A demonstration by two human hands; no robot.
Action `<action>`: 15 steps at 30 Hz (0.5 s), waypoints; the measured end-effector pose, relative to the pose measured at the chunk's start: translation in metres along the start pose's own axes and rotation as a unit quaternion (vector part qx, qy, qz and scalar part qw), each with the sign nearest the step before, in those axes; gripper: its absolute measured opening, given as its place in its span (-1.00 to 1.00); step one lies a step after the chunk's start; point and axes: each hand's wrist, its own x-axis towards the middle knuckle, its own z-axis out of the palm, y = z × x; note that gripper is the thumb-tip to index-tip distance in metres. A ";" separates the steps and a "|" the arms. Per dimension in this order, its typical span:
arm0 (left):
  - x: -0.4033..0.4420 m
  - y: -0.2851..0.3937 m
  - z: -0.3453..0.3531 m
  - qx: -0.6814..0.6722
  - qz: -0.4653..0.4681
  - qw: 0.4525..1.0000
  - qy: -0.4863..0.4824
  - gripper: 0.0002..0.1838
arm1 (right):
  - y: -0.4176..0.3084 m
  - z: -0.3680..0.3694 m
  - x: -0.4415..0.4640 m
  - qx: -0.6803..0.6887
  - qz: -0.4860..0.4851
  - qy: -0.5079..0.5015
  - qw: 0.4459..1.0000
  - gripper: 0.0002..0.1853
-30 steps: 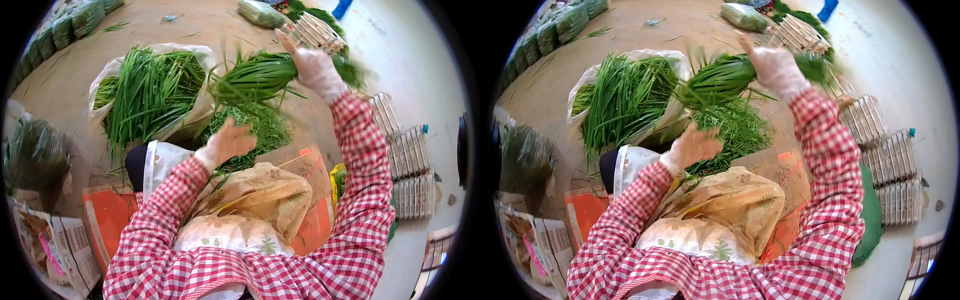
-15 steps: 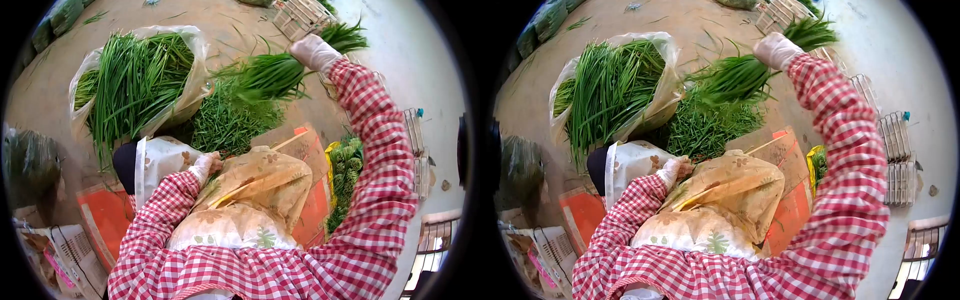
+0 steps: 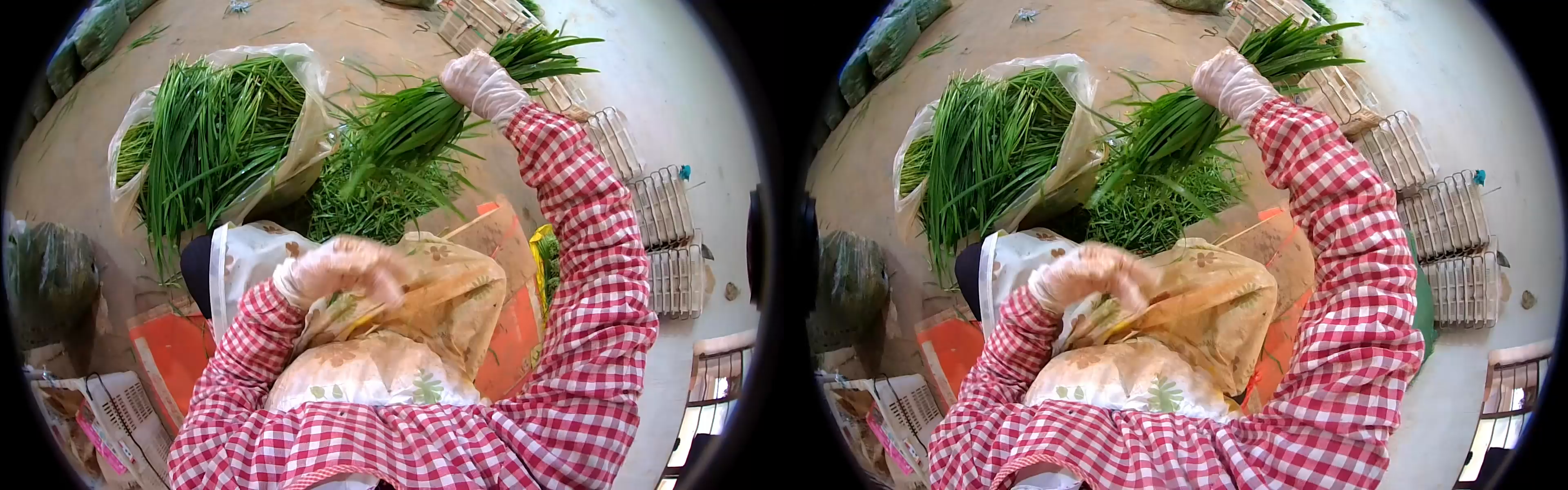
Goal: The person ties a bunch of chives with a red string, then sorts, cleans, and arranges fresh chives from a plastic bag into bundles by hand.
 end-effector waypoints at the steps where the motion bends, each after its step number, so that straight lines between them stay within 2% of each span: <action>1: 0.011 0.019 0.006 0.044 0.030 0.999 0.000 -0.31 | -0.003 0.001 0.002 -0.002 0.013 0.000 1.000 -0.94; 3: 0.042 0.032 0.004 -0.060 0.038 0.990 0.125 -0.12 | -0.013 -0.022 -0.009 0.012 0.027 0.041 0.999 -0.94; 5: 0.074 0.018 -0.028 -0.183 0.049 0.977 0.102 0.07 | -0.018 -0.034 -0.009 0.061 0.051 0.017 0.997 -0.94; 7: 0.088 0.015 -0.025 -0.202 0.074 0.974 0.071 0.19 | -0.027 -0.052 -0.020 0.062 0.071 0.040 0.995 -0.92; 9: 0.093 0.016 -0.016 -0.207 0.138 0.968 0.039 0.13 | -0.046 -0.081 -0.043 0.020 0.102 0.016 0.994 -0.84; 10: 0.094 0.017 -0.012 -0.206 0.139 0.968 0.041 0.13 | -0.060 -0.091 -0.056 0.024 0.122 0.049 0.991 -0.78; 12: 0.096 0.022 -0.007 -0.218 0.243 0.941 0.089 0.04 | -0.094 -0.109 -0.081 0.052 0.161 0.084 0.982 -0.66; 13: 0.096 0.021 -0.003 -0.217 0.294 0.923 0.122 -0.08 | -0.113 -0.114 -0.091 0.077 0.180 0.087 0.977 -0.60; 15: 0.092 0.005 -0.018 -0.230 0.325 0.908 0.129 -0.16 | -0.155 -0.114 -0.099 0.094 0.231 0.120 0.961 -0.51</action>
